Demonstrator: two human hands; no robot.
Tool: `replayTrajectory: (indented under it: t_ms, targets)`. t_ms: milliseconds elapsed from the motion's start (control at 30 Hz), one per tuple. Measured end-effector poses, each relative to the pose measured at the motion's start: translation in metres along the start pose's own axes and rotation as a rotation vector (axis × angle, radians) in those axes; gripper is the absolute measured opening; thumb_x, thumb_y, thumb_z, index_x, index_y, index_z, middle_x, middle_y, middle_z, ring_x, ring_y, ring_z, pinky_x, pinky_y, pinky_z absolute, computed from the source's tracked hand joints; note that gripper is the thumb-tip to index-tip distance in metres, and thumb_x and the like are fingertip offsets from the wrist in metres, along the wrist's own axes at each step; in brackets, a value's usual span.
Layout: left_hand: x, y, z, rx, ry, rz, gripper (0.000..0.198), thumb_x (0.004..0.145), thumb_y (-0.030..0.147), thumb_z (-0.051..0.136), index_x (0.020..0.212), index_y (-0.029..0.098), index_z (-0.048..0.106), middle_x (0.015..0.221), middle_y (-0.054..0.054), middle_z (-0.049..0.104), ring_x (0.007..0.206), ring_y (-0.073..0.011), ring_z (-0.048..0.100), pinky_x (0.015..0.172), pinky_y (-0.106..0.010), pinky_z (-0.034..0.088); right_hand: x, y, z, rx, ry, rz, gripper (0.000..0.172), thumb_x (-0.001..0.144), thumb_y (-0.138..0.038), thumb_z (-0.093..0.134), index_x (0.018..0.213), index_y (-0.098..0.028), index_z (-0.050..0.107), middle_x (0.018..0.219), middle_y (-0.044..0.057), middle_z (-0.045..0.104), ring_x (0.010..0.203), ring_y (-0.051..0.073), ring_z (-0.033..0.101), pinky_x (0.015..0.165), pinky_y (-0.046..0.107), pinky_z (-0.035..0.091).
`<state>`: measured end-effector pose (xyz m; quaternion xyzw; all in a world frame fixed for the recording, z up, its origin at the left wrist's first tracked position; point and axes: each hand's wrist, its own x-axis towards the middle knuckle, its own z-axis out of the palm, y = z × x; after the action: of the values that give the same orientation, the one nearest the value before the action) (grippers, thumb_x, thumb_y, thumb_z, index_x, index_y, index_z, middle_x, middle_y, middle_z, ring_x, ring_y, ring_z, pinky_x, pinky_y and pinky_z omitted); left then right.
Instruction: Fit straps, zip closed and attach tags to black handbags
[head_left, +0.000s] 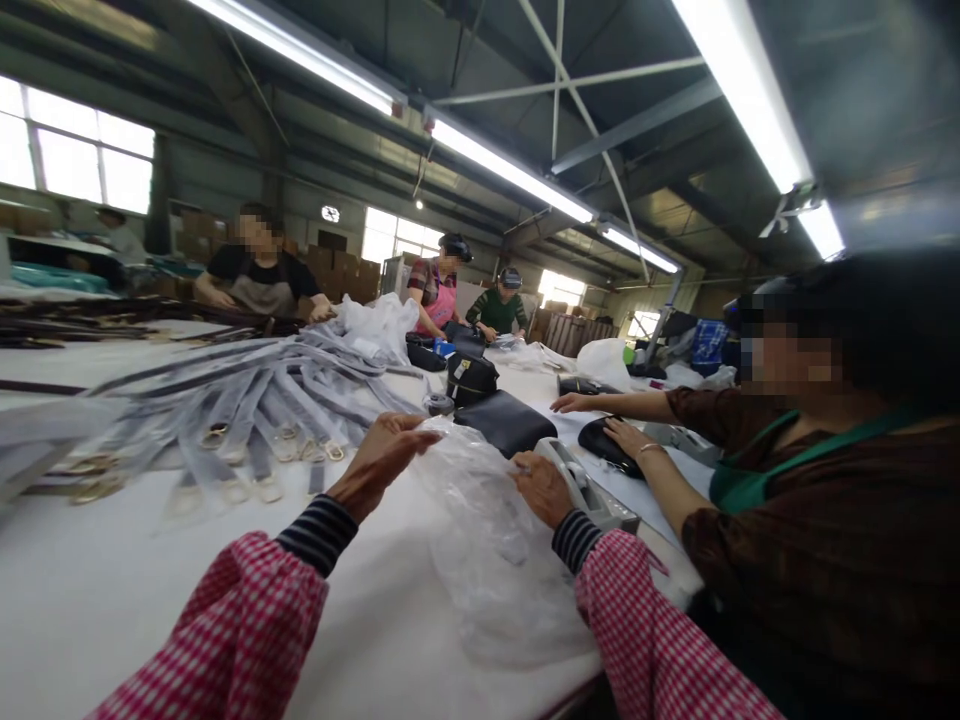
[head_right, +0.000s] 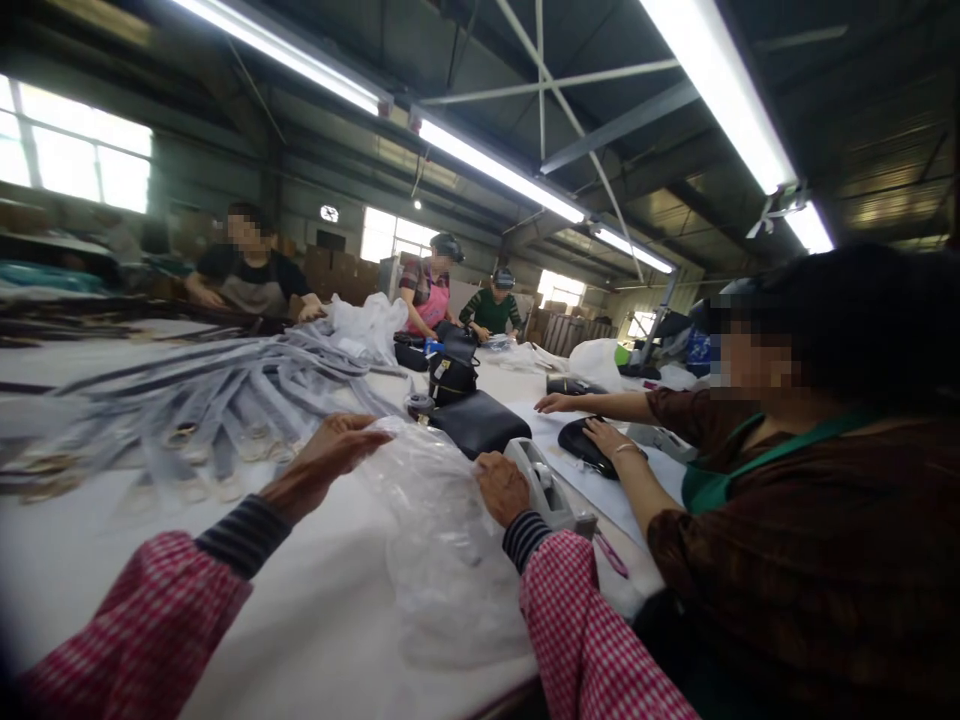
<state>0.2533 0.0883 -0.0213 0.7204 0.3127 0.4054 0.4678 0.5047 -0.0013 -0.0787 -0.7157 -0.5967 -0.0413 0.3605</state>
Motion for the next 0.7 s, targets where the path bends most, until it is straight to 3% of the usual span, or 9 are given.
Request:
replayTrajectory:
  t_ms: [100,167,267,367,467,533,633,700]
  targets:
    - [0.004,-0.007,-0.003,0.034,0.049,-0.026,0.037,0.07,0.048,0.065,0.058,0.019,0.044,0.054,0.006,0.032,0.052,-0.0099,0.025,0.054,-0.027,0.016,0.008,0.012,0.0,0.094,0.058,0.03,0.015,0.079,-0.018,0.051,0.064,-0.02,0.054,0.07,0.002,0.058,0.074,0.018,0.057,0.071,0.029,0.045]
    - [0.005,-0.006,-0.007,0.156,0.086,-0.036,0.033,0.069,0.047,0.07,0.066,0.019,0.053,0.056,0.005,0.041,0.055,-0.0124,0.037,0.055,-0.027,0.02,0.014,0.018,-0.002,0.169,0.1,0.06,0.014,0.077,-0.02,0.049,0.064,-0.019,0.053,0.069,0.002,0.059,0.066,0.016,0.055,0.062,0.026,0.044]
    - [0.0,0.006,-0.009,0.443,0.104,-0.018,0.045,0.072,0.057,0.073,0.099,0.022,0.063,0.069,0.001,0.059,0.071,-0.0215,0.057,0.062,-0.029,0.031,0.021,0.023,-0.004,0.285,0.145,0.094,0.018,0.079,-0.028,0.046,0.068,-0.018,0.057,0.069,0.002,0.059,0.054,0.013,0.052,0.051,0.024,0.042]
    - [-0.009,0.018,-0.001,0.695,0.118,0.024,0.064,0.079,0.073,0.061,0.124,0.027,0.056,0.08,-0.002,0.067,0.085,-0.0291,0.065,0.065,-0.031,0.032,0.027,0.023,-0.002,0.373,0.182,0.11,0.021,0.079,-0.032,0.046,0.07,-0.017,0.059,0.069,0.002,0.059,0.049,0.012,0.052,0.047,0.024,0.042]
    - [-0.014,0.014,0.013,0.926,0.106,0.062,0.072,0.084,0.075,0.056,0.136,0.026,0.048,0.088,-0.008,0.071,0.09,-0.0343,0.068,0.064,-0.031,0.029,0.034,0.02,0.0,0.421,0.197,0.111,0.02,0.077,-0.031,0.047,0.071,-0.017,0.06,0.069,0.003,0.06,0.05,0.013,0.054,0.047,0.024,0.043]
    - [-0.014,0.004,0.019,1.005,0.052,0.062,0.063,0.087,0.067,0.058,0.132,0.024,0.052,0.093,-0.011,0.072,0.093,-0.0354,0.068,0.063,-0.031,0.027,0.038,0.018,-0.001,0.431,0.194,0.107,0.02,0.078,-0.03,0.048,0.073,-0.016,0.06,0.07,0.003,0.06,0.05,0.013,0.055,0.048,0.024,0.044]
    - [-0.011,-0.013,0.018,0.992,-0.025,-0.006,0.032,0.091,0.051,0.056,0.1,0.021,0.064,0.09,-0.011,0.072,0.091,-0.033,0.068,0.062,-0.031,0.027,0.043,0.017,0.0,0.413,0.165,0.093,0.02,0.081,-0.03,0.046,0.077,-0.016,0.061,0.07,0.003,0.06,0.05,0.014,0.055,0.048,0.024,0.043]
    - [-0.007,-0.019,0.015,0.958,-0.014,-0.026,0.028,0.092,0.046,0.054,0.089,0.02,0.064,0.086,-0.01,0.07,0.089,-0.0318,0.067,0.063,-0.032,0.029,0.042,0.014,0.003,0.374,0.135,0.069,0.017,0.082,-0.026,0.046,0.078,-0.017,0.06,0.07,0.002,0.06,0.051,0.013,0.055,0.05,0.024,0.042]
